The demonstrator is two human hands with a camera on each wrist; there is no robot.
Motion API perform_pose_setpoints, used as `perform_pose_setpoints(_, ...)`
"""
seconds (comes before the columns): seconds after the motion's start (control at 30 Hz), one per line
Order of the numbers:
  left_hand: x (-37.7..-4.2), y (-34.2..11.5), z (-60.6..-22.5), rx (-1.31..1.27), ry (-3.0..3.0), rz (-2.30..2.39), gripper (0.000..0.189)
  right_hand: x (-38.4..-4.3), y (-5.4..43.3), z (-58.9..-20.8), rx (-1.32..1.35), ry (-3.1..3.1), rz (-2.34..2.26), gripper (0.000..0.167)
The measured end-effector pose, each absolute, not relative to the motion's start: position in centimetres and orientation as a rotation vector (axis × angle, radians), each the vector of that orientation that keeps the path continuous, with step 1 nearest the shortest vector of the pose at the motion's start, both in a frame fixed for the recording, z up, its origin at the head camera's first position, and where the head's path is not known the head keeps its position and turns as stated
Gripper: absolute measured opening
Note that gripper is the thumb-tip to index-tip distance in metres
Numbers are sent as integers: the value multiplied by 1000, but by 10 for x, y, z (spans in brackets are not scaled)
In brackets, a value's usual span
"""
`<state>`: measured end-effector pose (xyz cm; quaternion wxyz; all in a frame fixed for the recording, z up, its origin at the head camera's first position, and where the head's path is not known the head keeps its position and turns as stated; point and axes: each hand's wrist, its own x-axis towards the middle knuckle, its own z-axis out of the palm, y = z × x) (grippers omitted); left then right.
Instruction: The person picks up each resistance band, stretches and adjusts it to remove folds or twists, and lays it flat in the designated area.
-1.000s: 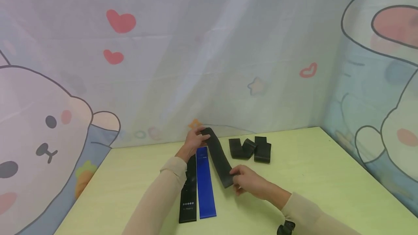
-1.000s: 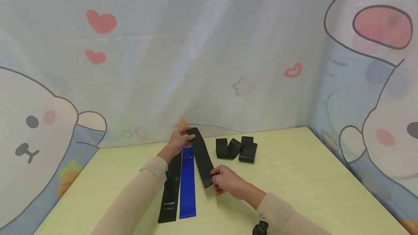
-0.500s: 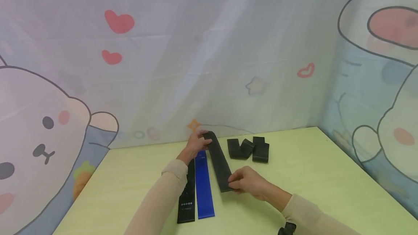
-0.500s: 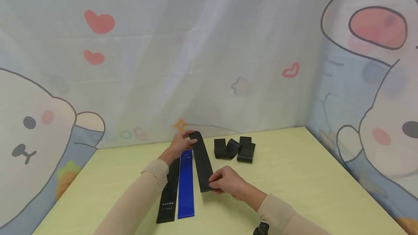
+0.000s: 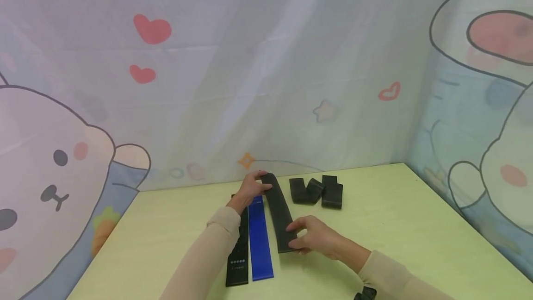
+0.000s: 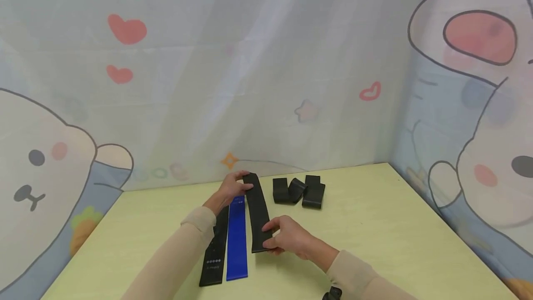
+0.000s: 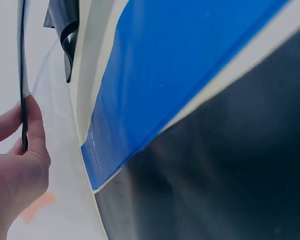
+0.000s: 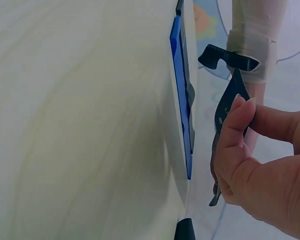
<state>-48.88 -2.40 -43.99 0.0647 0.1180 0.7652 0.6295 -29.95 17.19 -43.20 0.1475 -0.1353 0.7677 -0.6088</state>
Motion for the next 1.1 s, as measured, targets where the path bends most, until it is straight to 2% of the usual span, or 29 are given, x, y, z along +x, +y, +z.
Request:
perform_pose_setpoints(0.43,-482,-29,-443,370,2426,1772,56,-298,166,-435,-305,2177,-1720,43)
perform_pose_setpoints(0.83,-480,-40,-442,419,2379,1673,44,-299,163,-442,-333,2163,-1653,45)
perform_pose_setpoints(1.1,-479,-39,-445,444,2425,1649,45,-300,160,-447,-337,2180,-1619,44)
